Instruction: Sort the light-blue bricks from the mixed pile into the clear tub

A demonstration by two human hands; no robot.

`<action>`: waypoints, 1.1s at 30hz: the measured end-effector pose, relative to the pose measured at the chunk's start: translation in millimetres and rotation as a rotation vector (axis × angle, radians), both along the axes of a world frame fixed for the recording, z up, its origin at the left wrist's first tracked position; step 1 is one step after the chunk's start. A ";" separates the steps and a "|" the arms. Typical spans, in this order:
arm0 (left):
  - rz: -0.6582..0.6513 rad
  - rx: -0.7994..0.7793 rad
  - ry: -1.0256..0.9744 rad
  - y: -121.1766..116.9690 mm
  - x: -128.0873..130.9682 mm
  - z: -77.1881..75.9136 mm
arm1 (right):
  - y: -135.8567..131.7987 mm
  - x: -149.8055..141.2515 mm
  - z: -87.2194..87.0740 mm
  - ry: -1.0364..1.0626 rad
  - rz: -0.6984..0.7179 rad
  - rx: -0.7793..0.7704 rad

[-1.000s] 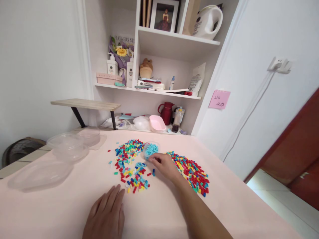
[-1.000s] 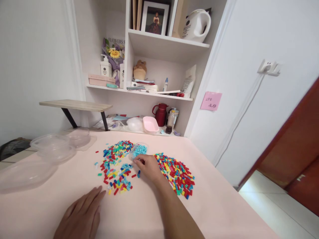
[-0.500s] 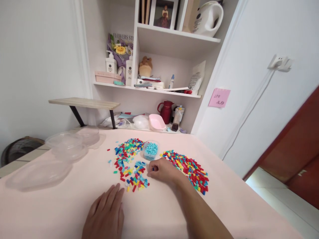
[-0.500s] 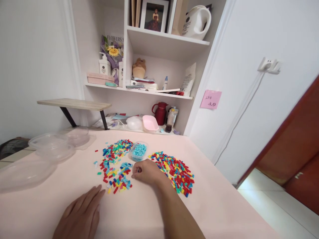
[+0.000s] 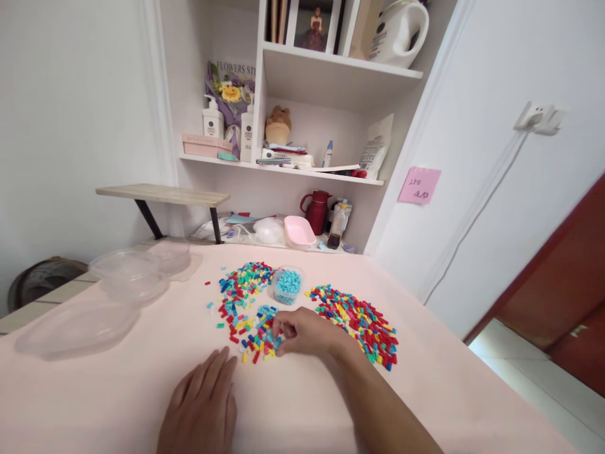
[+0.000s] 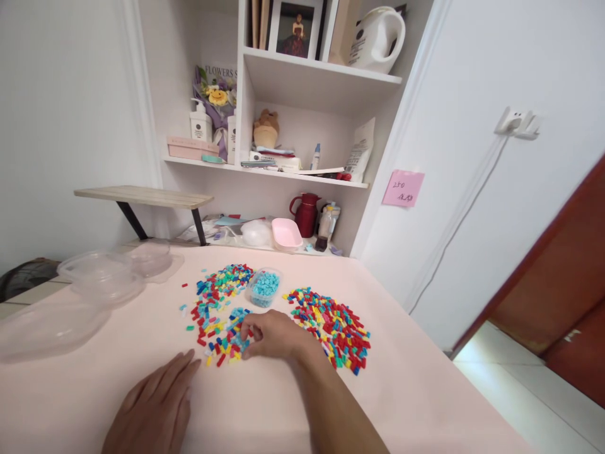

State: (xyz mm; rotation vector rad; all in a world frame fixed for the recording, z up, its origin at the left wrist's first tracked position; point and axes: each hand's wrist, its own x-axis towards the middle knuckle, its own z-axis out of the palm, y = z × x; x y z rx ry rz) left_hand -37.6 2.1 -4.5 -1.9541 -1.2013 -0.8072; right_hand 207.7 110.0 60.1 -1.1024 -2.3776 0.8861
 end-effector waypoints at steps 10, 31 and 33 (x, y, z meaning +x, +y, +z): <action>-0.008 -0.027 -0.028 0.4 -0.3 -3.6 | 12.2 7.8 -7.5 0.059 -0.176 0.141; -0.007 -0.028 -0.025 -0.5 0.8 -1.6 | 9.2 11.6 -9.2 -0.015 -0.062 0.034; -0.002 -0.026 -0.022 -0.7 0.8 -1.8 | 10.1 12.9 -9.6 -0.018 -0.067 0.025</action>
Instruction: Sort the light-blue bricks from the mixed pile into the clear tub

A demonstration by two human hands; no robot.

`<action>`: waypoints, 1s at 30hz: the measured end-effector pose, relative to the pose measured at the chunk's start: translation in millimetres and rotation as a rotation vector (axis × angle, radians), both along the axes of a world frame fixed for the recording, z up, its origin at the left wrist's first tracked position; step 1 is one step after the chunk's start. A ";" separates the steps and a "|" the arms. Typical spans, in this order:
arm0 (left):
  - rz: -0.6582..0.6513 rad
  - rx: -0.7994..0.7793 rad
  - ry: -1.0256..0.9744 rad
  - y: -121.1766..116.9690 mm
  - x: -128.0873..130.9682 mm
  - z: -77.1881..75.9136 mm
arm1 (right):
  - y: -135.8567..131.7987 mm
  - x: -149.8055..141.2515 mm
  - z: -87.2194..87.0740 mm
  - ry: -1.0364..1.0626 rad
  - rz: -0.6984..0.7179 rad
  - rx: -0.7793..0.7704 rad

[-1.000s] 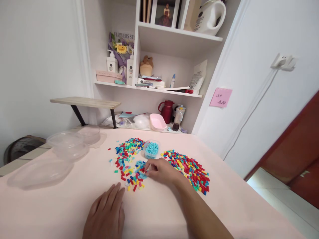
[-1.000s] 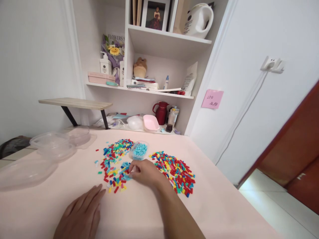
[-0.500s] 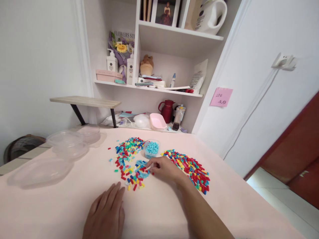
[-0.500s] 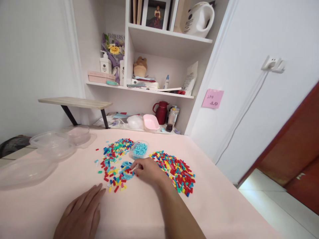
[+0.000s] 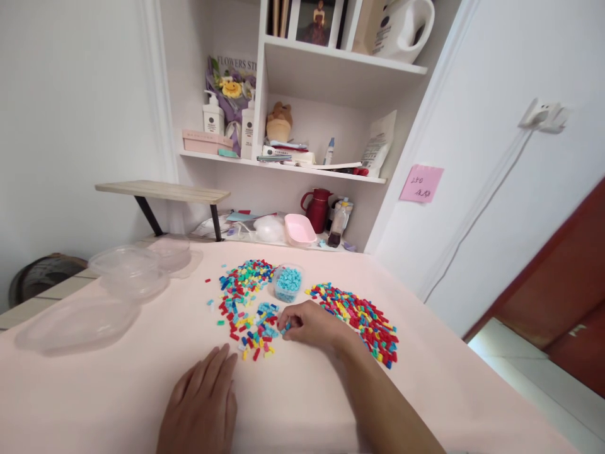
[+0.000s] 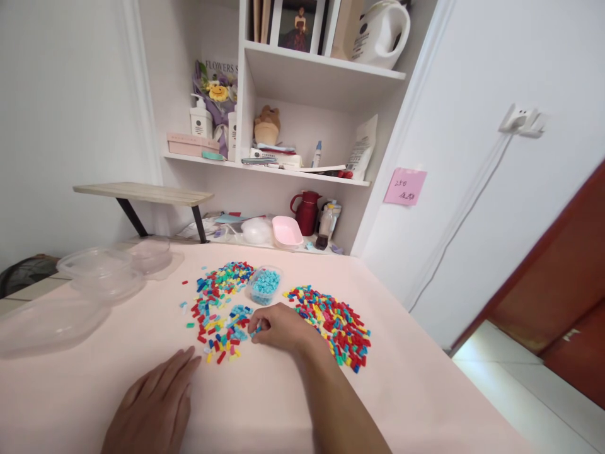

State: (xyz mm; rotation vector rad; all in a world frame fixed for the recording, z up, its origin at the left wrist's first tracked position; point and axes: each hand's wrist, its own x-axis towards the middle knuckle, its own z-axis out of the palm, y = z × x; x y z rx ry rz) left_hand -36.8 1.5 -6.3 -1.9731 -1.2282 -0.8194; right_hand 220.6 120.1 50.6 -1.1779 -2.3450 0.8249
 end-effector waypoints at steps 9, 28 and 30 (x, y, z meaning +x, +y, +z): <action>-0.006 -0.016 -0.023 0.0 -0.6 -2.3 | 0.7 2.3 1.0 0.024 0.000 -0.027; -0.012 0.030 0.006 1.3 -0.6 -0.8 | 28.2 2.6 0.2 0.420 -0.509 0.373; -0.010 0.031 0.011 1.1 -0.3 -0.1 | 24.3 2.4 2.6 0.454 -0.476 0.343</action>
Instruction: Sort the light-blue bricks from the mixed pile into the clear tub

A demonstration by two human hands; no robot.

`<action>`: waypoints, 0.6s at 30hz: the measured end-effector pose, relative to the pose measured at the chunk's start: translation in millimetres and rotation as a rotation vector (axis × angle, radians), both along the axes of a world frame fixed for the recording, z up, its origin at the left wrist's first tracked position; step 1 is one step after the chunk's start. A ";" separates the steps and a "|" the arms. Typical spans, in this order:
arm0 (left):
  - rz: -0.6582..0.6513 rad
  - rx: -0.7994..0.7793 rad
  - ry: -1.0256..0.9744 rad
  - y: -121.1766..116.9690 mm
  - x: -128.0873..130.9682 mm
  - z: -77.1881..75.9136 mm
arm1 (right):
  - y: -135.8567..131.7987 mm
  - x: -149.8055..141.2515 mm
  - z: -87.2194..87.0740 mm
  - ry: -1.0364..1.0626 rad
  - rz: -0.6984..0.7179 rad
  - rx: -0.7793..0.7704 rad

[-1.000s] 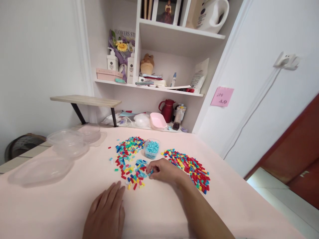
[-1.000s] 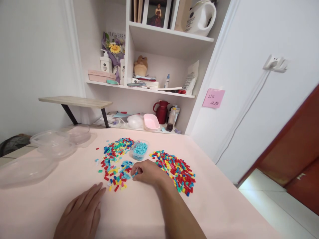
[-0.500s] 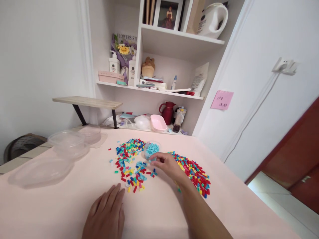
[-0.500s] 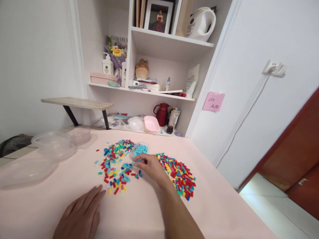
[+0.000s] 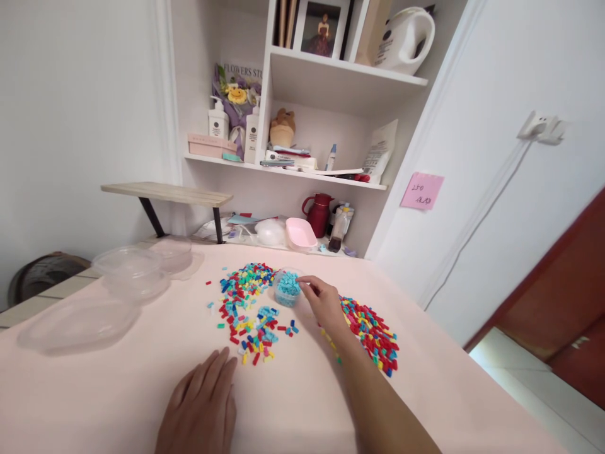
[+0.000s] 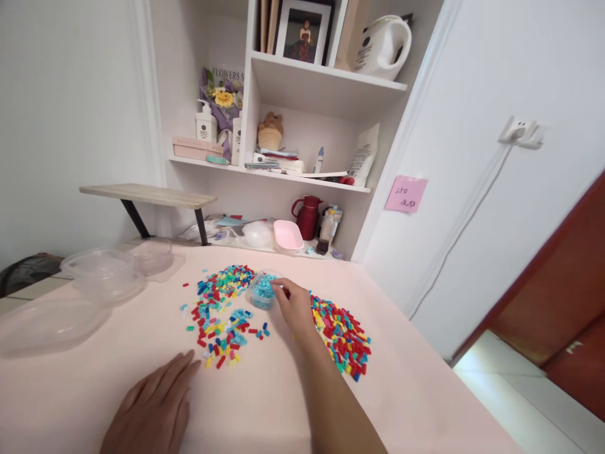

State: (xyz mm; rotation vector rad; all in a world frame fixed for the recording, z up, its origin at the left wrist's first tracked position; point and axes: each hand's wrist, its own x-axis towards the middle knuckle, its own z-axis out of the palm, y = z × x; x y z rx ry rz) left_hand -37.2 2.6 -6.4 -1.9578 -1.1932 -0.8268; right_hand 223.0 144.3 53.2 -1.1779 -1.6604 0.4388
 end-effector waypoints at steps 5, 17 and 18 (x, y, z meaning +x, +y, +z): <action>0.006 0.004 0.021 0.2 0.2 -1.0 | -10.3 -7.6 -2.6 -0.126 0.352 -0.102; 0.025 -0.029 0.007 -3.1 2.2 1.6 | -16.9 -9.8 -8.9 -0.480 0.562 -0.154; 0.026 -0.032 0.009 -3.2 2.2 1.6 | -17.8 -10.8 -8.5 -0.498 0.557 -0.149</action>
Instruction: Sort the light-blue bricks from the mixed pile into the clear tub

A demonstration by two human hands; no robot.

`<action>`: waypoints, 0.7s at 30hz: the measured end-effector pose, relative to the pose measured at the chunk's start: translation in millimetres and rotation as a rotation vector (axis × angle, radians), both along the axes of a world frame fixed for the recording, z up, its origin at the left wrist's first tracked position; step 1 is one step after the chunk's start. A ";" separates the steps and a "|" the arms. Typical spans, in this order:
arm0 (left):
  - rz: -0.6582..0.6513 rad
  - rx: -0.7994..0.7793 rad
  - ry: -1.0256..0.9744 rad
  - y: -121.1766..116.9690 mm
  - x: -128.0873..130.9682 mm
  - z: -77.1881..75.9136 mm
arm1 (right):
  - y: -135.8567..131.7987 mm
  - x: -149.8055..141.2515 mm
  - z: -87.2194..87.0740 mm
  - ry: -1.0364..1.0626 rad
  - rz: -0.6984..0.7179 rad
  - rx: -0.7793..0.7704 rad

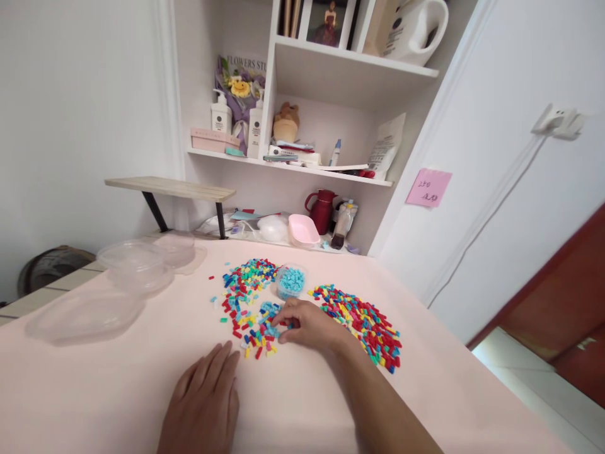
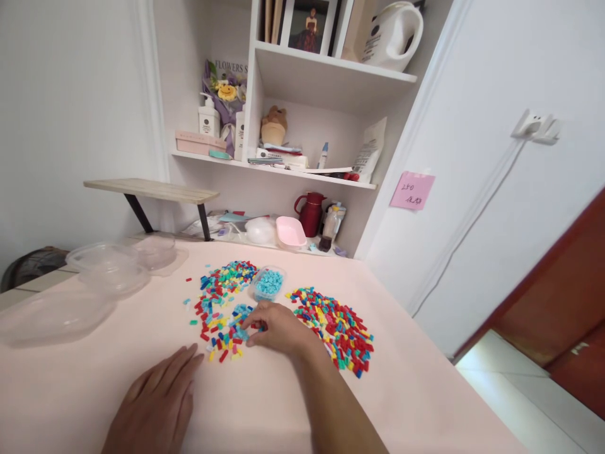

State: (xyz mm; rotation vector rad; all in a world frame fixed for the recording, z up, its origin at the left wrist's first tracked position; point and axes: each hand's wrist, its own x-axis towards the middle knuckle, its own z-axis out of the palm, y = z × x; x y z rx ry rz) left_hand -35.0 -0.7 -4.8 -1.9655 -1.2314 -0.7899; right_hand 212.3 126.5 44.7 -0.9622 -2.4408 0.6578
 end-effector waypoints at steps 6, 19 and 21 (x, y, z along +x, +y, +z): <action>-0.004 0.005 0.006 -0.2 0.6 0.5 | 0.0 -0.8 -2.5 0.031 -0.094 0.051; -0.004 -0.004 -0.003 -2.1 1.8 4.2 | -1.5 -0.1 -1.9 0.024 0.011 -0.023; -0.003 -0.001 -0.002 -2.1 1.9 4.5 | -0.2 -0.1 -3.0 0.019 0.011 -0.037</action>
